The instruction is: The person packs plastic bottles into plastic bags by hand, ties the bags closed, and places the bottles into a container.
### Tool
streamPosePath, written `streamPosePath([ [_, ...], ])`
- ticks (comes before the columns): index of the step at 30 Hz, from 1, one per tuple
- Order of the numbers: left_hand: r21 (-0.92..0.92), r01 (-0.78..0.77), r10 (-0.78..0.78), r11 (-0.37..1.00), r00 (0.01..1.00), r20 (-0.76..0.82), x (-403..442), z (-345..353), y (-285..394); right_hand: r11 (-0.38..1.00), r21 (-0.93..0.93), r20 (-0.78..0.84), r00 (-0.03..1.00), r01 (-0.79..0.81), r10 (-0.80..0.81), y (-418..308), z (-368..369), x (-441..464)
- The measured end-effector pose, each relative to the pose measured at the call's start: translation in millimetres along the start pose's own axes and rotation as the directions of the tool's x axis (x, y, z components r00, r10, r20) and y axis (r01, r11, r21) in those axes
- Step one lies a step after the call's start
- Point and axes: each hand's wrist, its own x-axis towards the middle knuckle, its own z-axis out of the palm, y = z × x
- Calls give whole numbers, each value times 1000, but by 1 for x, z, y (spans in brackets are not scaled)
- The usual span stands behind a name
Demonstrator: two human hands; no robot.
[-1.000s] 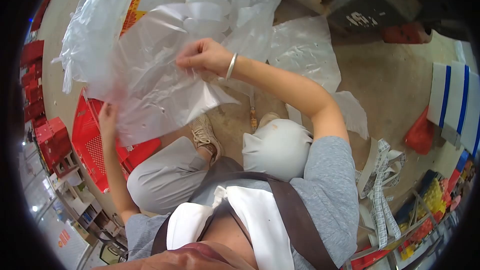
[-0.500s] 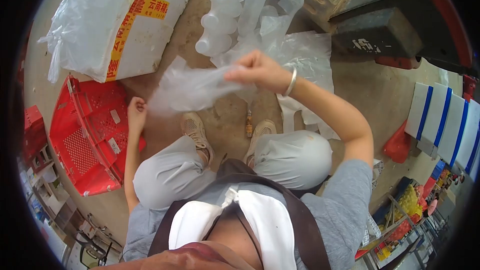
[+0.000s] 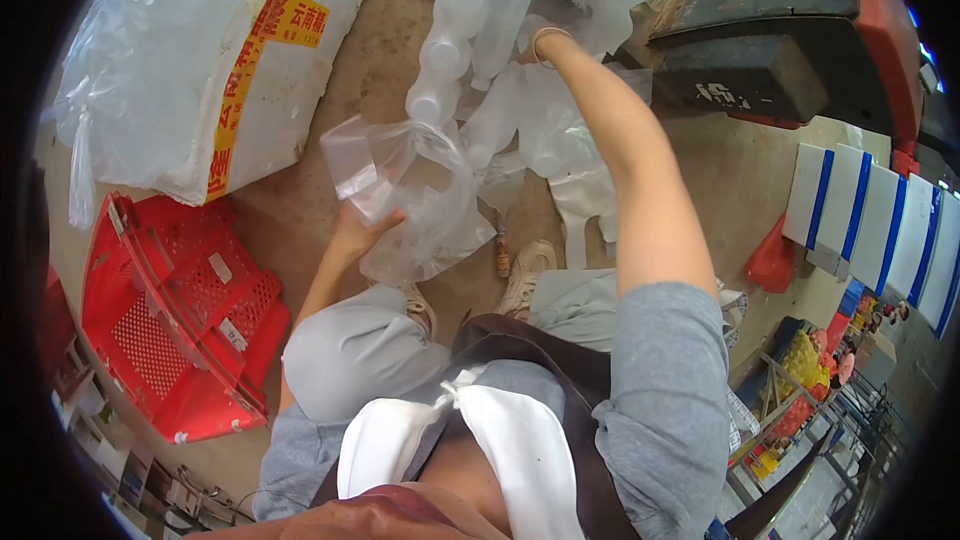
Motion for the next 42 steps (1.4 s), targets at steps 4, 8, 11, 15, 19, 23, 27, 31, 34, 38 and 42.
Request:
streamPosePath([
  [4,-275,84,-138,958,973,-182,-11,-7,-33,949,273,3,986,-159,164,0,11,-9],
  [8,-482,139,-269,865,940,-212,-12,-16,-57,586,797,100,990,-142,103,20,-15,-57],
  [11,-550,167,-318,818,929,-191,-5,-17,-65,-101,987,118,988,-128,-101,27,-39,-117],
  [15,-722,155,-363,674,921,-141,9,-15,-47,-646,730,-472,848,222,-242,-15,-60,-214],
  [19,-836,147,-376,529,924,-75,11,-12,-29,-738,525,-759,626,425,-180,-96,-57,-251],
  [23,-860,-10,-364,510,904,-226,8,-18,-8,-197,683,-724,615,704,-311,-163,0,-226],
  [27,-726,-141,-273,673,865,-420,4,-48,-26,403,583,-527,705,706,-474,-187,60,-194],
  [31,-578,80,-361,812,848,-389,-9,-62,-29,173,679,-466,601,714,-649,-136,20,-209],
  [34,-227,28,-134,973,874,-468,-15,-56,-6,425,543,-548,689,724,-474,-79,-42,-201],
  [38,218,-272,348,937,757,-553,-14,-57,37,378,497,-554,621,781,-554,-53,-37,-157],
  [42,-479,-167,7,862,948,-319,-26,-51,41,343,545,-564,638,765,-525,-38,-27,-152],
])
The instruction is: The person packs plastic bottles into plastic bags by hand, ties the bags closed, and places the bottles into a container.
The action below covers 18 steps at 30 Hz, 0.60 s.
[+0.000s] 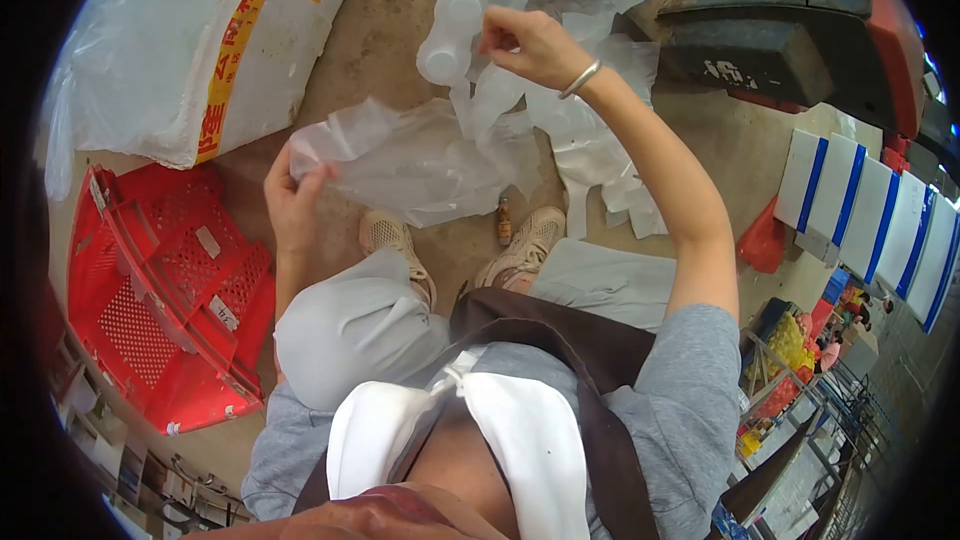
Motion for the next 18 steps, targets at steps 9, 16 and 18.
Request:
streamPosePath([
  [9,-182,136,-99,974,975,200,-1,9,3,772,-635,347,883,-28,318,6,47,-30],
  [16,-245,76,-15,967,970,244,-8,8,14,597,-787,236,970,157,56,16,50,-4],
  [18,-201,63,-18,978,976,219,-11,16,28,732,-679,-41,998,-62,47,7,17,-13],
])
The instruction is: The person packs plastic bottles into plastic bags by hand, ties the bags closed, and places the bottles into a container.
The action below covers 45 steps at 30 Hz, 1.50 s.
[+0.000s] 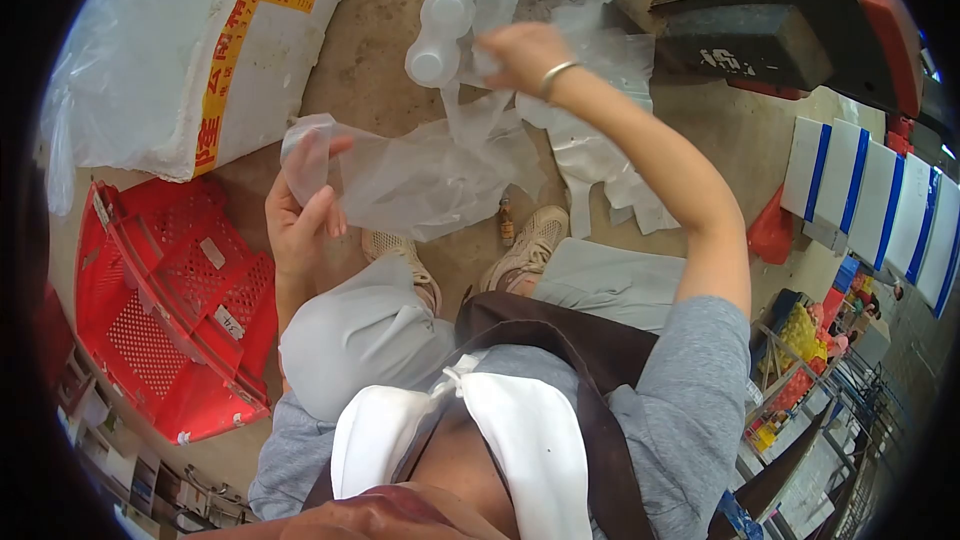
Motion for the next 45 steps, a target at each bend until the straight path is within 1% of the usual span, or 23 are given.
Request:
streamPosePath([
  [1,21,-4,4,1000,1000,16,1,-1,0,981,136,-125,980,-138,155,10,-20,-4],
  [3,64,-5,2,998,999,46,1,-5,0,858,443,-231,892,-259,389,10,-64,-23],
  [5,-8,22,-21,1000,998,67,3,-5,5,746,645,-311,836,-165,453,-25,-107,-49],
  [9,-6,25,-24,1000,990,139,7,-2,10,768,630,-413,888,117,203,-76,-160,-88],
  [11,20,41,-43,999,986,162,5,1,8,690,679,-434,895,250,103,-93,-150,-88],
  [13,46,16,-26,999,972,232,3,2,5,747,555,-478,875,367,-75,-108,-123,-75],
  [14,58,-18,0,998,958,286,1,-2,2,772,504,-527,846,387,-80,-116,-97,-66],
  [15,49,-34,18,998,953,302,-1,-5,2,764,629,-277,960,143,48,-121,-67,-70],
  [17,10,-51,46,999,953,298,-9,-12,4,622,772,31,986,-127,163,-129,-17,-47],
  [20,-144,-45,81,989,963,257,-17,-15,4,876,457,-90,988,153,-126,-99,38,-52],
  [21,-208,-38,90,977,966,244,-17,-15,3,809,580,-11,994,97,-111,-88,17,-42],
  [22,-173,-37,75,984,972,224,-14,-14,3,725,688,75,992,23,-103,-75,-17,-29],
  [23,-139,-27,55,990,978,203,-10,-13,4,561,814,141,988,-151,61,-58,-51,-14],
  [24,-113,-37,58,993,980,190,-10,-13,2,349,889,235,949,-297,209,-38,-71,2],
  [26,-64,-82,92,995,980,175,-9,-16,-7,280,872,236,847,-401,476,16,-36,37],
  [28,-33,-105,109,994,978,180,-6,-19,-10,-36,815,479,638,-578,604,61,39,66],
  [30,-28,-72,76,997,979,190,-10,-19,-5,271,461,305,438,-845,845,86,83,94],
  [33,-79,-33,47,996,983,177,-16,-20,1,128,465,311,297,-876,903,88,104,118],
  [36,-168,14,11,986,989,146,-22,-27,0,250,609,311,517,-752,797,95,100,101],
  [39,-162,-15,33,987,994,107,-23,-30,-2,-79,727,546,505,-682,669,68,44,78],
  [41,-96,-83,90,992,993,70,-21,-28,-3,-537,688,720,550,-489,423,50,1,54],
  [43,-30,-131,132,991,990,57,-18,-27,-1,-567,678,629,769,-468,117,46,-12,11],
  [45,1,-135,134,991,988,71,-14,-24,2,-649,697,494,860,-304,127,-8,-40,-33],
])
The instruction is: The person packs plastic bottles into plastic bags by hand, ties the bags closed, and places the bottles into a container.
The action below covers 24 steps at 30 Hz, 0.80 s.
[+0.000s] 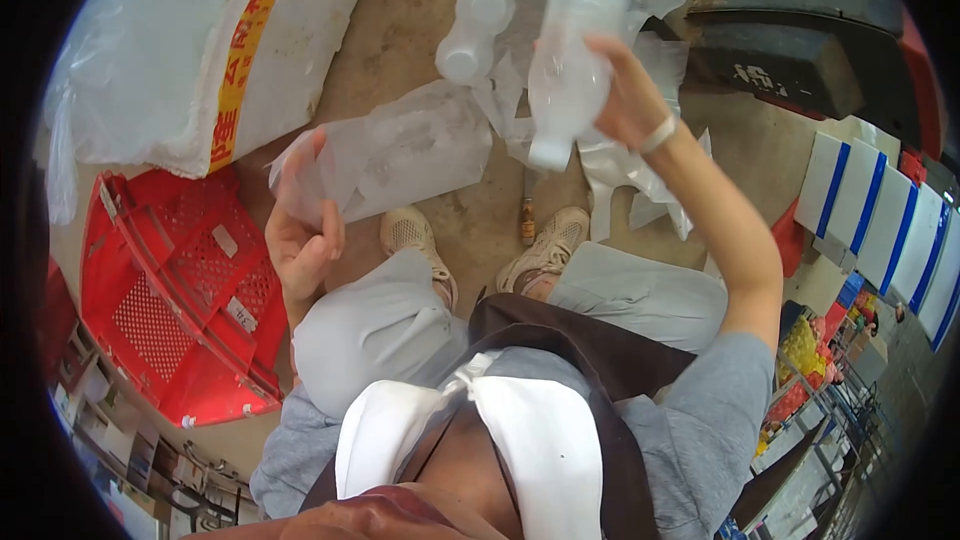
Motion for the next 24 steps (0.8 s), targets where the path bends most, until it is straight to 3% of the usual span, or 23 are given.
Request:
streamPosePath([
  [1,14,8,-8,1000,1000,3,2,2,2,981,-84,82,982,177,-170,17,12,-15],
  [3,43,33,-33,999,999,11,4,5,4,823,-203,274,837,531,-473,43,38,-27],
  [5,105,-4,0,994,999,37,5,3,-3,632,-549,447,831,547,-331,40,59,-23],
  [7,143,-51,47,988,998,31,4,4,-8,555,-632,528,825,541,-202,57,66,3],
  [10,76,-116,120,990,992,-45,3,1,-5,536,-596,558,789,598,-258,126,63,58],
  [12,-59,-199,193,978,976,-98,5,-14,3,120,-741,617,740,661,-270,168,36,97],
  [13,46,-258,262,965,958,-119,5,-18,7,-68,-805,589,781,589,-208,169,37,101],
  [15,80,-262,270,962,954,-130,-1,-22,6,-429,-814,477,872,392,-109,177,38,98],
  [18,103,-245,261,964,945,-195,-8,-28,9,-388,-896,202,976,216,79,155,30,88],
  [19,103,-237,255,966,939,-230,-12,-30,10,-298,-927,203,972,228,115,139,25,77],
  [21,88,-263,276,961,931,-240,-23,-45,9,-424,-901,55,995,88,88,116,25,46],
  [22,79,-270,281,960,928,-244,-26,-50,8,-562,-813,114,988,151,101,104,29,24],
  [24,327,-338,422,882,876,-234,-25,-52,2,-747,-587,320,937,312,140,80,32,-16],
])
